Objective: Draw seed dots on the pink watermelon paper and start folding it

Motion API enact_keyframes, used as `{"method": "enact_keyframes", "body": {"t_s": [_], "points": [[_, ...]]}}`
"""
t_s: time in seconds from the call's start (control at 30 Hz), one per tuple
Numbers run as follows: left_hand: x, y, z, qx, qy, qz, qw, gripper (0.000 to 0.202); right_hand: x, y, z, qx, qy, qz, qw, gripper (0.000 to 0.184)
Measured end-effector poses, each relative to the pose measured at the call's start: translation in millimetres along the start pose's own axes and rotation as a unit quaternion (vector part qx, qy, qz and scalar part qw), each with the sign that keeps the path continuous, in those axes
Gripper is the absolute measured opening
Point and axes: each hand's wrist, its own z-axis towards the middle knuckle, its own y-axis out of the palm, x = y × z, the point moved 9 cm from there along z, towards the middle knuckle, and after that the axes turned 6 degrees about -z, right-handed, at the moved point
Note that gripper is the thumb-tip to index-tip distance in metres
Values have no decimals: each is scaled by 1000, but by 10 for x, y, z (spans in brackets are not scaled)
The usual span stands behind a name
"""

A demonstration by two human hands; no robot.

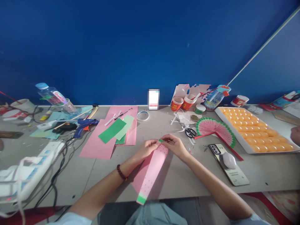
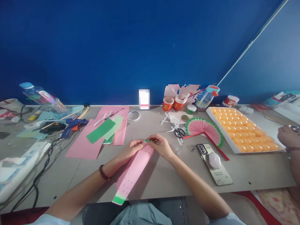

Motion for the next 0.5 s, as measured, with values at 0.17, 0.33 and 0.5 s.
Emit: {"method": "enact_keyframes", "body": {"t_s": [0.17,0.33,0.5], "points": [[-16,0,7,6,1,8,1000,43,-82,-51,-30,37,-24,-39,998,20],[4,1,-7,14,16,20,1000,41,-135,-71,-53,55,-44,-56,996,16],[-1,-118,14,62,36,-1,997,35,-208,-92,-81,76,-69,-78,992,14]]}}
